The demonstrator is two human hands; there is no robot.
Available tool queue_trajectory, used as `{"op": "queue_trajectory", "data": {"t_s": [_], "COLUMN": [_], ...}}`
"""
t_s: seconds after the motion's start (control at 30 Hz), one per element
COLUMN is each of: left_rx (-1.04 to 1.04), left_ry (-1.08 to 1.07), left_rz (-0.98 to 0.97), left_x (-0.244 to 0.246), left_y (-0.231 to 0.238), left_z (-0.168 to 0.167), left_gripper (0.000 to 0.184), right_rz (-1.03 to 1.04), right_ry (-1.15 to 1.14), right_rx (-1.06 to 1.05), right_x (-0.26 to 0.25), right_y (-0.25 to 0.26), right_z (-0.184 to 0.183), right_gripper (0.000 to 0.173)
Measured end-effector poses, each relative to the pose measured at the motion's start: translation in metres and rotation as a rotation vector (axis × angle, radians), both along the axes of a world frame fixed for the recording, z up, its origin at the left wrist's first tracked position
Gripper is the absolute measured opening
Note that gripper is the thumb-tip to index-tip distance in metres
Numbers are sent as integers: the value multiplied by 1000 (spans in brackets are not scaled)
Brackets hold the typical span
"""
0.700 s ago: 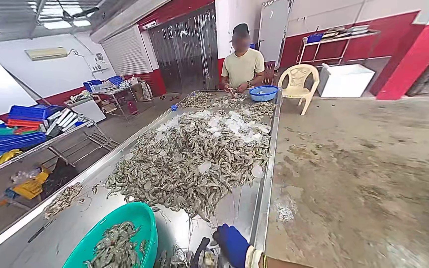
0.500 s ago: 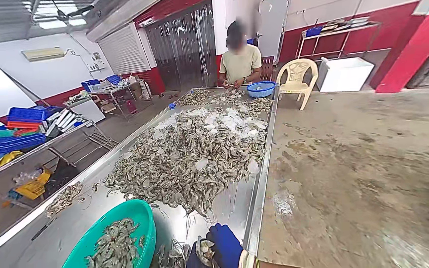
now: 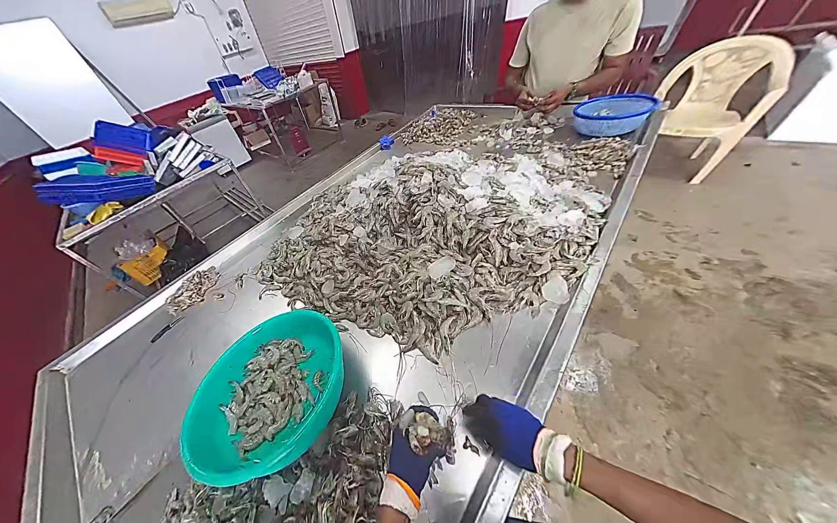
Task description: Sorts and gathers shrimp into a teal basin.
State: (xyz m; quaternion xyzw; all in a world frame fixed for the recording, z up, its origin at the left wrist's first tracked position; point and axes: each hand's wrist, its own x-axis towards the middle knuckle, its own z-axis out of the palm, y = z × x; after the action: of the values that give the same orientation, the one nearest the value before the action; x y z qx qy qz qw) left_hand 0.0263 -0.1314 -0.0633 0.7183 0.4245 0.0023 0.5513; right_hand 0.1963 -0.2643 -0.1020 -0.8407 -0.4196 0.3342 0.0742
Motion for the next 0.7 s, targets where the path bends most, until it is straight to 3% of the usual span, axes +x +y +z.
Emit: {"op": "queue_trajectory", "data": {"t_s": [0.07,0.17,0.27,0.37,0.47,0.5,0.6,0.63,0.7], "left_rx": [3,-1,-6,84,164,220,316,288,279], "left_ry": [42,76,21,73,144,72,-442,-523,-474], "left_rz": [-6,-33,60,29,-6,13,106,100,97], "left_x": [-1,2,4,3,-2,-3,6,11,18], "left_y": [3,4,-3,0,-1,-2,-3,-5,-10], "left_z": [0,2,11,10,15,9,-32,-37,-31], "left_gripper": [79,74,77,72,67,61,39,36,33], "right_rz": [26,-124,-336,-365,-286,-249,-55,-6,-3], "right_ry": [34,-158,-153,-119,-98,-94,-82,-63,-23], "right_rx": [34,54,-28,-85,-170,-170,-42,11,64], "right_x": [21,81,109,73,24,14,-14,-23,-39], "right_y": [16,68,111,123,105,95,69,61,52], "right_z": [17,32,25,19,20,25,41,44,53], "right_gripper": [30,28,45,40,46,45,36,35,43]}}
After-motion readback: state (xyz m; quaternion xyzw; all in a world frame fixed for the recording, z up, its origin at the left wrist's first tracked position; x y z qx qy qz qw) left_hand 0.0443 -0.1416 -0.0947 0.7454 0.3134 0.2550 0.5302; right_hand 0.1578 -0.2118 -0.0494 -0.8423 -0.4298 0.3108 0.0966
